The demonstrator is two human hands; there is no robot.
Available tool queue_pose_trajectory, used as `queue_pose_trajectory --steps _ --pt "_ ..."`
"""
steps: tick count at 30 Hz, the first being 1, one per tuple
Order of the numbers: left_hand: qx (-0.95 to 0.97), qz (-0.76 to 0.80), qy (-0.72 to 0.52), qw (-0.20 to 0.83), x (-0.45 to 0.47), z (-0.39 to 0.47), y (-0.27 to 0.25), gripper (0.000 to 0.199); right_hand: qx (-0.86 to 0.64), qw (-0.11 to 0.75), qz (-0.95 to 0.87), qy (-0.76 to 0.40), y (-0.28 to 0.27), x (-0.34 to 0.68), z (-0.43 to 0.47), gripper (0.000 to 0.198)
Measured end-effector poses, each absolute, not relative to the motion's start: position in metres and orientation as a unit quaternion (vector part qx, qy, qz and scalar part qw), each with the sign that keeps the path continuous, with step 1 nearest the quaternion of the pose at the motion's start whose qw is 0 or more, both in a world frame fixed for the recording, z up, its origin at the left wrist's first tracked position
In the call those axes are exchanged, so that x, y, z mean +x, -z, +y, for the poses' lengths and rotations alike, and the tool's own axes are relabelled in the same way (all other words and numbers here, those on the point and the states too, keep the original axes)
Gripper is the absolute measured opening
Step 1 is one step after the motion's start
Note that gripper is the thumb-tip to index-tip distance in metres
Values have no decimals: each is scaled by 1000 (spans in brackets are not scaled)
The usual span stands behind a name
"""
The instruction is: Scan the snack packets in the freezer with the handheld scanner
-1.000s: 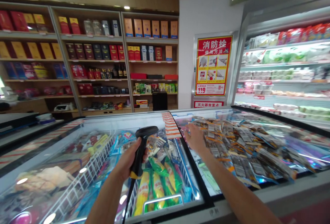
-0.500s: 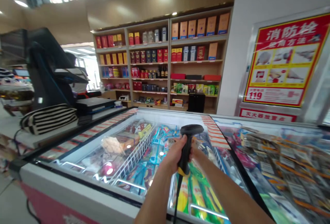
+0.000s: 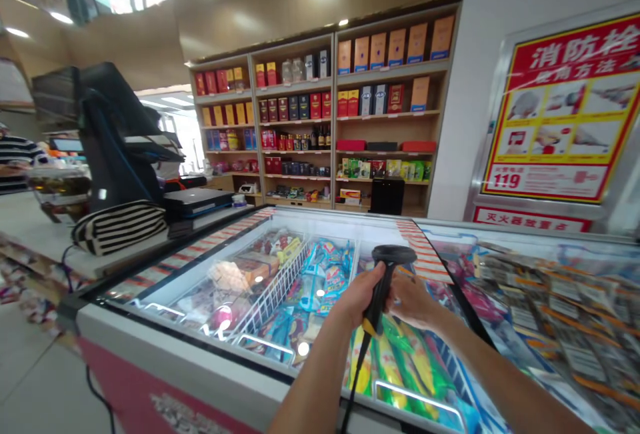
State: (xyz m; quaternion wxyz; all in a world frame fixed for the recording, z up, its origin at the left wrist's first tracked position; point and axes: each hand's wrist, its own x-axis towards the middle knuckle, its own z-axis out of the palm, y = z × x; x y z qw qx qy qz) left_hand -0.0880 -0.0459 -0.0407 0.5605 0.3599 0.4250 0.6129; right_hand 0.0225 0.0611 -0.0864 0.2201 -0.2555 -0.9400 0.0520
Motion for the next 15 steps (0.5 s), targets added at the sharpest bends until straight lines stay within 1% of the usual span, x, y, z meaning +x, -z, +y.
queue_pose_trajectory --steps 3,6,9,12,15 --pt "366 424 -609 562 -87 -47 37 47 -247 234 -939 -48 81 38 61 31" --pt "372 415 -604 570 -89 -47 30 43 -390 261 -882 -37 81 52 64 45" --pt "374 421 -599 569 -91 -43 22 39 -522 235 -819 -32 81 58 65 53" --pt "376 431 -591 569 -88 -41 17 38 -548 212 -808 -54 80 59 65 53" --pt "378 439 -583 570 -85 -41 17 36 -538 226 -808 -86 77 63 70 46"
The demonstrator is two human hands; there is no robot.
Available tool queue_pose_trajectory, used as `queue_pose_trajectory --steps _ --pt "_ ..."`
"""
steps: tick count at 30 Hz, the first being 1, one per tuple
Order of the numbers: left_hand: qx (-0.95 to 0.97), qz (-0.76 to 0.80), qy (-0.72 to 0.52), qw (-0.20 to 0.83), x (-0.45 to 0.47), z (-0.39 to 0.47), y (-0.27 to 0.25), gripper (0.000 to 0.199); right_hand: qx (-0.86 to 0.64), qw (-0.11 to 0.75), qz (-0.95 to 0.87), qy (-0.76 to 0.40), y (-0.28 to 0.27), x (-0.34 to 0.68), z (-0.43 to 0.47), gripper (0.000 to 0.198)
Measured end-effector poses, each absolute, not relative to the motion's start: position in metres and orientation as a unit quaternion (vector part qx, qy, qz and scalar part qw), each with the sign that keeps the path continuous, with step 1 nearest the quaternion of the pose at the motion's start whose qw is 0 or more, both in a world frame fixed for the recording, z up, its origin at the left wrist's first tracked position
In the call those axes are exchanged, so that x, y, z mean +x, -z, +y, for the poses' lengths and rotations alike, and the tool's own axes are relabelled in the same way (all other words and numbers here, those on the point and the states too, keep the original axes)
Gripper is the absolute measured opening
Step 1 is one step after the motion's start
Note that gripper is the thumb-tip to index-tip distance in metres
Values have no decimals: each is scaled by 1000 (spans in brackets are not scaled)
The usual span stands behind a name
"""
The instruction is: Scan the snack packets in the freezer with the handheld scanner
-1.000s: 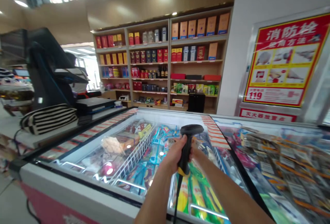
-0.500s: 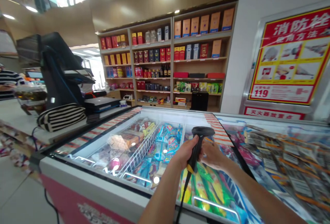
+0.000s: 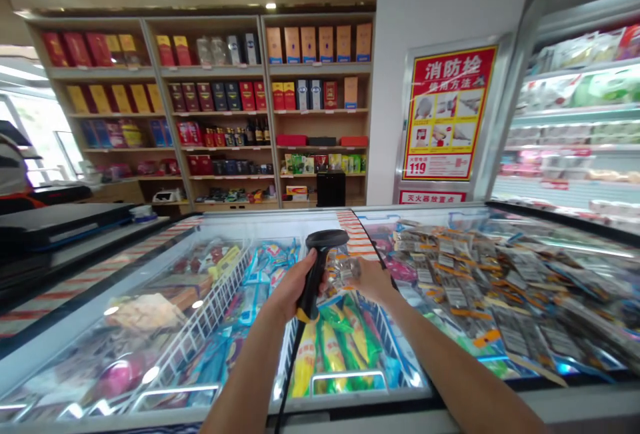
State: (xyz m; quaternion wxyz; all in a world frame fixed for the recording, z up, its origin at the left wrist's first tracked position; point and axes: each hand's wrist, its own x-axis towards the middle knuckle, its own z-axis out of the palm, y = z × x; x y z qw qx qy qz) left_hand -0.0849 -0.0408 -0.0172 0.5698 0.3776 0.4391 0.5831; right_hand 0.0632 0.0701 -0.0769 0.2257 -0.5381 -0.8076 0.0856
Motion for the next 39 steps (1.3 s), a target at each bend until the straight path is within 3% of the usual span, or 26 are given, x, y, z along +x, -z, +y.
queue_pose_trajectory --steps 4,9,12,23,39 --pt "377 443 -574 576 -84 -41 20 36 -497 309 -787 -195 75 74 81 49" --pt "383 433 -567 587 -84 -40 22 36 -448 424 -672 -409 74 87 89 32" --pt "384 426 -562 596 -79 -40 20 35 -414 486 -607 -473 75 92 92 31" --pt "410 411 -550 601 -64 -36 20 35 -324 552 -503 -581 89 101 111 36" --pt "407 447 -552 575 -61 -48 21 42 -291 605 -450 -589 83 108 113 35"
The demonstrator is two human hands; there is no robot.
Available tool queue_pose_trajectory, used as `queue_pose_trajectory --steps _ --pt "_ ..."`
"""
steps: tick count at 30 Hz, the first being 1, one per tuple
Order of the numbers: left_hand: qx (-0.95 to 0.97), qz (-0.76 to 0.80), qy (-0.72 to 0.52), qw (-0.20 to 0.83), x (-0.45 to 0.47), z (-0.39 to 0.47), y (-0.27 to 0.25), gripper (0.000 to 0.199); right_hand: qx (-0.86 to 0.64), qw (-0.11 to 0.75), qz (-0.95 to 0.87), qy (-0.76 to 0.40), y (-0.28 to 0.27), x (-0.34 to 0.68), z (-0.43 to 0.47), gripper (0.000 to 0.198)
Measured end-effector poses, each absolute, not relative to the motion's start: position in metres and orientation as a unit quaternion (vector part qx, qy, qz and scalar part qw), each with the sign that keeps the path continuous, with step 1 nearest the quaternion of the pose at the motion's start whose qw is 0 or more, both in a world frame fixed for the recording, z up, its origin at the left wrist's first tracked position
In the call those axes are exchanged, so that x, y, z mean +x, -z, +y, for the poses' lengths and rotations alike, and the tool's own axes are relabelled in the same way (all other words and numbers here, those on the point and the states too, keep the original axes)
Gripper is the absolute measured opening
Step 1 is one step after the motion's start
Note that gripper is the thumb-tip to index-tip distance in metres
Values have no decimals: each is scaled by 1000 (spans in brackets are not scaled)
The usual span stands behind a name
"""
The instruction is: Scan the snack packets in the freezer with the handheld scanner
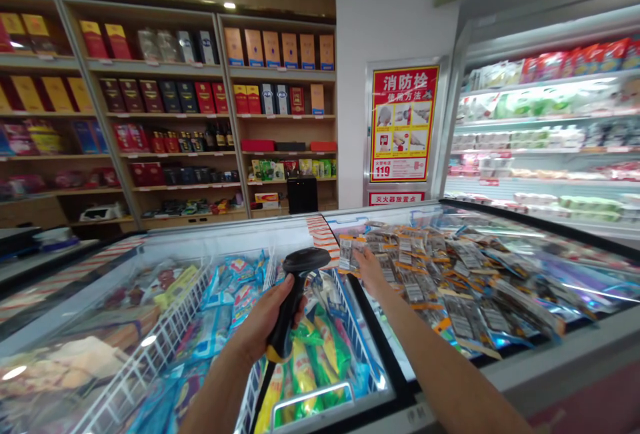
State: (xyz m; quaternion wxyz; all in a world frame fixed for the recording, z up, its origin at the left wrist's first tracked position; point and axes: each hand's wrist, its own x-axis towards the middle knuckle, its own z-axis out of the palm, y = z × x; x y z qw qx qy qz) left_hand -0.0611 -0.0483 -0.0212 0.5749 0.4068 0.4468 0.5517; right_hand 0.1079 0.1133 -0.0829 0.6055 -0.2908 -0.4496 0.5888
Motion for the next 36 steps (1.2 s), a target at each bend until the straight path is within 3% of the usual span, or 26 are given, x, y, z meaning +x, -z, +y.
queue_pose_trajectory --steps 36 --pt "410 452 -546 574 -64 -47 26 36 -292 589 -485 -577 79 105 105 25"
